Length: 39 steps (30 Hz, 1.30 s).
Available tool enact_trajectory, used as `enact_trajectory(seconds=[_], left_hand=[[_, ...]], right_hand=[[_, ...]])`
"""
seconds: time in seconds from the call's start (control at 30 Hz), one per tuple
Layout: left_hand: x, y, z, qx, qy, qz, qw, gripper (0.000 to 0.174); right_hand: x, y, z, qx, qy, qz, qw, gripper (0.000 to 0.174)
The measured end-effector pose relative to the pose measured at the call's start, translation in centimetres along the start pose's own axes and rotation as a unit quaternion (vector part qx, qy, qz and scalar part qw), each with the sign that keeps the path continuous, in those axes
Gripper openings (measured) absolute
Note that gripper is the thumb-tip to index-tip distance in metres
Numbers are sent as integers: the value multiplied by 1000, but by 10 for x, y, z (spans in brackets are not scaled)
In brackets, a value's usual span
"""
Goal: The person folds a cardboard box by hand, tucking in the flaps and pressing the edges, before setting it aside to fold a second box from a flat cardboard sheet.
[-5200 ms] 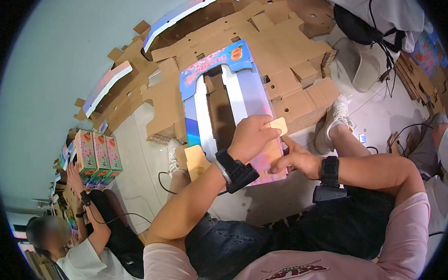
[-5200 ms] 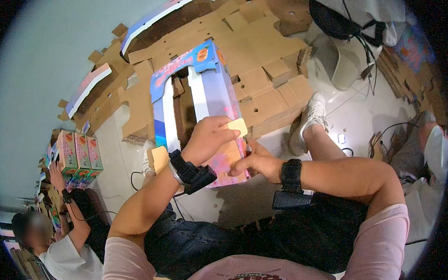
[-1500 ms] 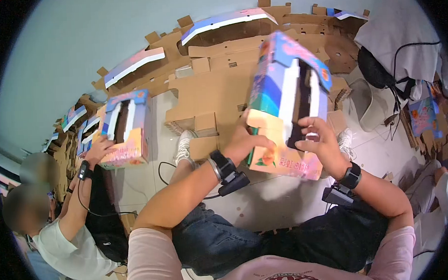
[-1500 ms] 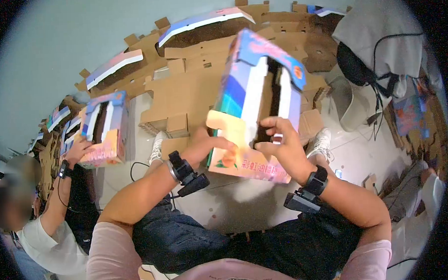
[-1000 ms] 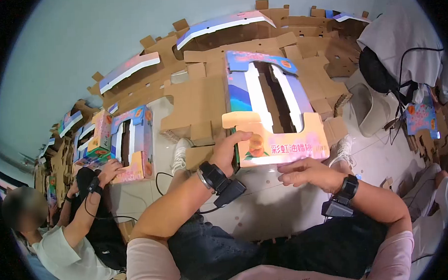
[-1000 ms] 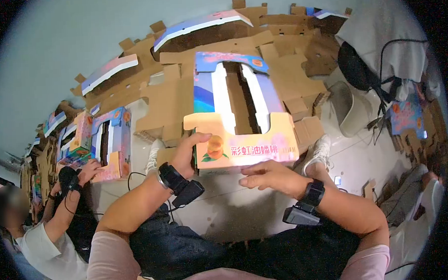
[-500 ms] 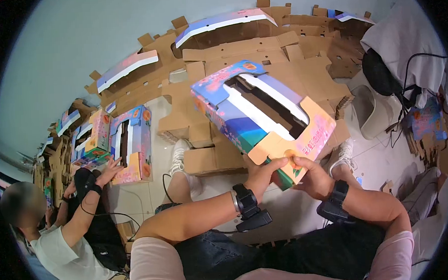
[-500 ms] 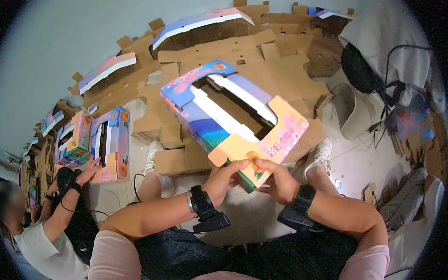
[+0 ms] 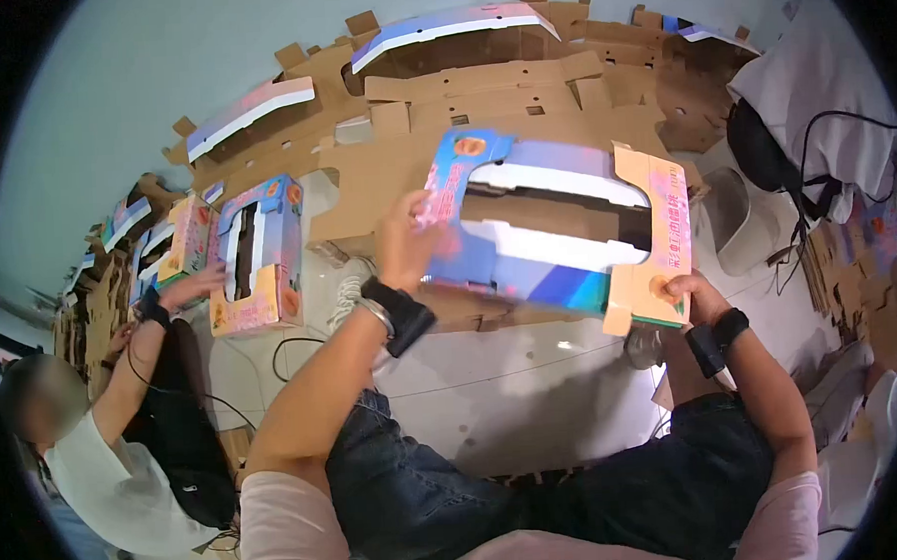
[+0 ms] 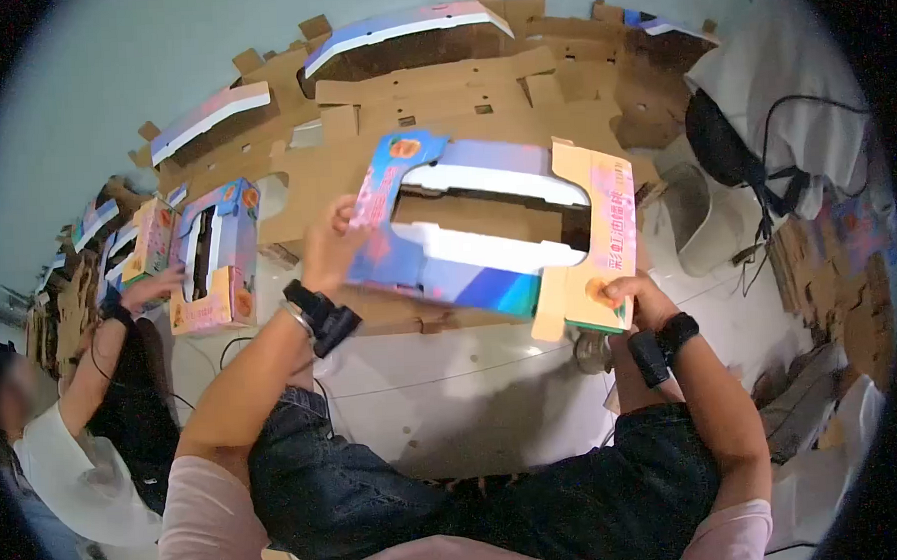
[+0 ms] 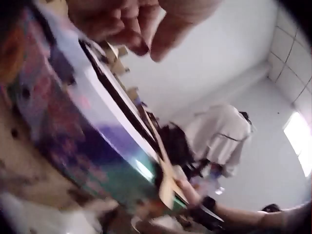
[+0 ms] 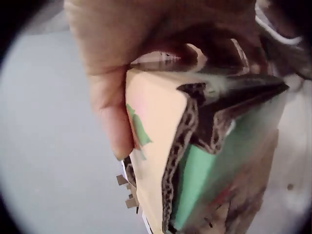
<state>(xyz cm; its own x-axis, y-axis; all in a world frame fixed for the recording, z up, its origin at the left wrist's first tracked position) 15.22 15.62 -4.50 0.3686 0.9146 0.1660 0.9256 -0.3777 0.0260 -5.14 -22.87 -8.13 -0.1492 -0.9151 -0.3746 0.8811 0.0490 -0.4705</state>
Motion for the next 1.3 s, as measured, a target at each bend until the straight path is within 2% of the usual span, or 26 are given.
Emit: enact_trajectory(seconds=[0.03,0.07,0.1,0.17,0.2,0.27,0.4,0.47,0.53,0.57,0.6,0.63,0.67,0.7,0.77,0.83,0.87,0.9,1.0,1.07,1.23,1.3], left_hand=[[10,-4,-13,-54,217,-27,974,59],[13,-9,-22,-104,423,-52,899,67],[20,-10,-12,-101,421,-51,900,67],[20,-3,33,13,224,55,973,95],[17,-4,30,14,222,58,973,95],[3,-10,14,10,99,149,984,115],[-4,-21,4,44,81,156,983,115],[-9,-29,8,82,-21,142,986,118],[-13,-39,16,115,-21,139,983,119],[-14,-43,23,148,-19,135,980,120],[-15,-40,27,148,-19,136,979,120],[-7,-32,21,75,196,99,973,120],[-3,-26,11,-4,400,56,915,121],[-1,-19,7,-4,398,58,915,121],[-13,-4,-11,-83,430,142,888,121],[-10,1,2,-84,437,137,885,118],[-8,4,10,-83,447,133,881,115],[-9,4,7,-84,445,134,881,115],[-10,6,3,-35,464,122,877,113],[-5,7,2,1,467,115,877,109],[-11,0,-10,4,477,108,872,101],[-10,-2,-3,-7,476,96,874,98]], right_hand=[[8,-3,3,0,-47,-2,999,62],[19,-5,3,-27,-72,-10,997,66],[22,-6,6,-30,-74,-11,997,66],[22,-11,11,-44,-132,25,990,69],[25,-11,14,-58,-158,28,985,72],[15,-15,24,-61,-160,28,985,72],[31,2,48,-24,-202,25,979,63],[31,11,51,-15,-189,28,982,62],[22,22,59,54,-263,-18,963,58],[38,39,42,67,-256,17,964,58],[31,35,43,91,-252,-4,964,58],[21,30,41,114,-247,-25,962,58],[17,27,38,113,-247,-26,962,58],[18,22,36,110,-257,-46,959,58],[16,14,34,107,-270,-68,954,58],[12,8,32,95,-285,-100,949,57],[1,3,35,96,-285,-77,951,69],[-5,0,37,96,-286,-78,950,69],[-12,-1,40,94,-278,-21,956,91],[-17,-1,41,110,-288,-8,951,90],[-24,-4,47,125,-288,-6,949,89],[-20,0,46,113,-313,-25,943,109]])
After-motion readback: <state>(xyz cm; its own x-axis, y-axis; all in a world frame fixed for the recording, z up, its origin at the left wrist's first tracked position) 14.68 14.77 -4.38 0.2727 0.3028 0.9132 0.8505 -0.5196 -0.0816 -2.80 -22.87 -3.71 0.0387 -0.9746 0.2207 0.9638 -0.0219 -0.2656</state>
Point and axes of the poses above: each hand's wrist, its own y-axis towards the middle knuckle, its own x-axis out of the back of the hand, z = x × y, the point moved 7 cm from there along y, towards the middle knuckle, and after that the axes turned 6 degrees about z, right-handed, at the moved point
